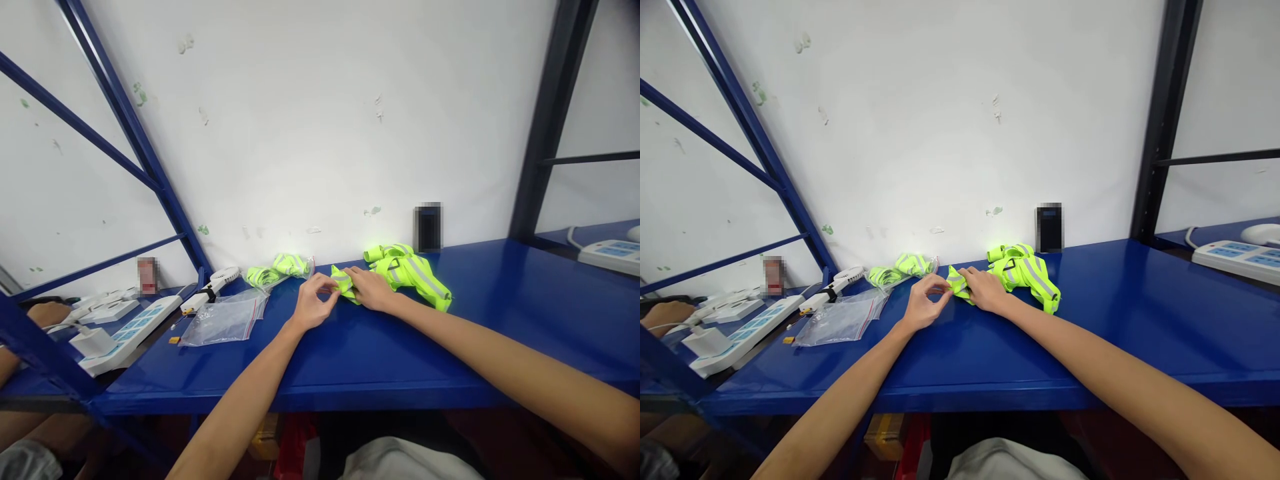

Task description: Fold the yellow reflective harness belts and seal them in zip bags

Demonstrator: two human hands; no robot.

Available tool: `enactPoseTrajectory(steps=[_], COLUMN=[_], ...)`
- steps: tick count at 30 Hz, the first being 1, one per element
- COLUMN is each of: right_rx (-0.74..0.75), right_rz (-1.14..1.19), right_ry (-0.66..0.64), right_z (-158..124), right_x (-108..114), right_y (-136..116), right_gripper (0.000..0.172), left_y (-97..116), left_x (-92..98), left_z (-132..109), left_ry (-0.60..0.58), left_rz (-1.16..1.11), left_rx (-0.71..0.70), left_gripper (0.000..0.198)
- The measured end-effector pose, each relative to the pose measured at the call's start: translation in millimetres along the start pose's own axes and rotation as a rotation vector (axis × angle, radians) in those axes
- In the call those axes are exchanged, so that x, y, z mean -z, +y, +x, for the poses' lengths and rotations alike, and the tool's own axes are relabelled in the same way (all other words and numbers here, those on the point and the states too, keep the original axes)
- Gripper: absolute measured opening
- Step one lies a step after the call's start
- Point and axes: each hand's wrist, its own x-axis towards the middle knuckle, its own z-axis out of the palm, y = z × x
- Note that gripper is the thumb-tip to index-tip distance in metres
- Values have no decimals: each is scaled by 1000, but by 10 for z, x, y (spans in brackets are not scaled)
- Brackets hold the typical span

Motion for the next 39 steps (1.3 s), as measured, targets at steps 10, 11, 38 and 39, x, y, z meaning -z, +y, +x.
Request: enactPoseTrajectory(steps=[10, 11, 38, 39], right_rx=[187, 229, 73, 49], right_rz=[218, 288, 897, 958], right_ry=[-21, -51, -234, -242], right_z=[20, 18, -134, -130], right_x=[-30, -6, 127, 126], right_y=[57, 63, -272, -262], right_gripper=[51, 51, 50, 48], left_y=[-37, -47, -200, -230], left_x=[26, 41, -34, -53], left_z=[97, 109, 425, 422], left_ry=[-139, -148, -143, -141], left_rz=[229, 195, 67, 8], left_rx=[-97, -81, 189, 228], left_gripper=[44, 42, 30, 30])
